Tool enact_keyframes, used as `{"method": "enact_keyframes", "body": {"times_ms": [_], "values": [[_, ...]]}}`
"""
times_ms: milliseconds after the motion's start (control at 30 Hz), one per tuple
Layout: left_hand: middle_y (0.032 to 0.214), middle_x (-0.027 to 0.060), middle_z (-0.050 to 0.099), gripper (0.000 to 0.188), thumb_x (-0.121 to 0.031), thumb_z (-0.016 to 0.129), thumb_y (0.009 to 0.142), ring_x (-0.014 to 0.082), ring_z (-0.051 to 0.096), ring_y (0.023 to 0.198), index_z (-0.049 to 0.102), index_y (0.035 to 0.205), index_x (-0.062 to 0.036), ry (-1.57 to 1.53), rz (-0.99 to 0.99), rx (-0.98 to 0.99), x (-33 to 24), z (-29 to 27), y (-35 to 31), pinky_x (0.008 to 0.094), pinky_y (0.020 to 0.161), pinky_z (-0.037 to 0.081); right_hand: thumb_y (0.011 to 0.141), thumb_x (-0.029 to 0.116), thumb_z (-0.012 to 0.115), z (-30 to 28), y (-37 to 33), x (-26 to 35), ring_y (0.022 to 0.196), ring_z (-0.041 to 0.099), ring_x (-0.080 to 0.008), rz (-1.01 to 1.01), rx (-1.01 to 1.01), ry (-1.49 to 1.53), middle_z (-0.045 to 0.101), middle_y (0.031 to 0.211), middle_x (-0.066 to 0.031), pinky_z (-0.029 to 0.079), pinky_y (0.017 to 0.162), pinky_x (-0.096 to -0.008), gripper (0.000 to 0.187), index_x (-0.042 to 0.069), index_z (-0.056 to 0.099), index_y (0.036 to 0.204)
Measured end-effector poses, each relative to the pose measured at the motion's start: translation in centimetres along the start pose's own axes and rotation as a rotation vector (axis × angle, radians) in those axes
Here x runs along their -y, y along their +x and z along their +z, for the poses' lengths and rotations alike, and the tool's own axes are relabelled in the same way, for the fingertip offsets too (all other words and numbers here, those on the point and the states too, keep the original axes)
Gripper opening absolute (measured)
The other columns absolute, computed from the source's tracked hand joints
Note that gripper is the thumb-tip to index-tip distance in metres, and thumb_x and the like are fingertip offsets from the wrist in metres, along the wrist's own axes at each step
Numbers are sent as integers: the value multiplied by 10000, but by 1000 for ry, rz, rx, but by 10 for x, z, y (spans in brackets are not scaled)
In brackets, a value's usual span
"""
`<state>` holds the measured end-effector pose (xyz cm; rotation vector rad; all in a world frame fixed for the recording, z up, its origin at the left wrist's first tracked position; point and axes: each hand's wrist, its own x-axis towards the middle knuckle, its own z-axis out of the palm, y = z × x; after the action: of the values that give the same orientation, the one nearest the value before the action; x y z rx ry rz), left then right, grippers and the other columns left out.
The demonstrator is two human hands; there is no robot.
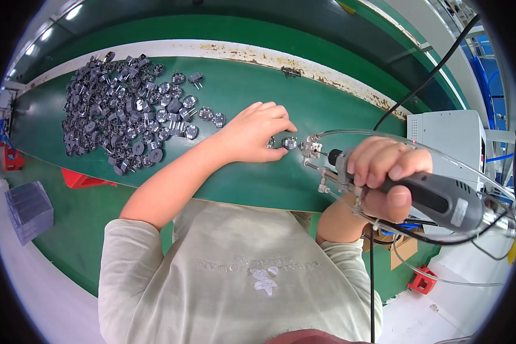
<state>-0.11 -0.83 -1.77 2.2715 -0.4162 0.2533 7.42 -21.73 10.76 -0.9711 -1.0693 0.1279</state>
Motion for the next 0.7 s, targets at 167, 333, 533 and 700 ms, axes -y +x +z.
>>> {"method": "enact_keyframes", "body": {"times_ms": [167,333,533,700], "values": [[984,36,586,296,-209,782,764,254,571,976,735,1042,-118,8,7,51,1,-1,0,387,886,440,949,246,676,5,-9,-18,543,554,-200,99,-20,26,552,676,-61,508,543,-391,273,61,480,992],[982,32,586,271,-197,782,764,248,570,974,742,1023,-128,9,-8,60,1,0,0,383,879,438,853,166,834,17,-8,-25,496,509,-151,105,-149,74,555,628,-49,460,474,-319,362,44,496,900],[996,28,595,256,-213,775,785,244,571,980,741,1025,-129,11,12,50,3,2,0,379,879,435,846,150,831,17,-8,-28,499,512,-152,100,-121,83,555,629,-49,464,480,-319,356,43,497,911],[999,25,598,249,-223,772,799,242,573,983,740,1026,-127,18,13,57,3,0,0,381,881,433,839,153,826,17,-9,-27,504,518,-161,96,-117,71,554,631,-54,466,487,-322,354,41,499,914]]}}
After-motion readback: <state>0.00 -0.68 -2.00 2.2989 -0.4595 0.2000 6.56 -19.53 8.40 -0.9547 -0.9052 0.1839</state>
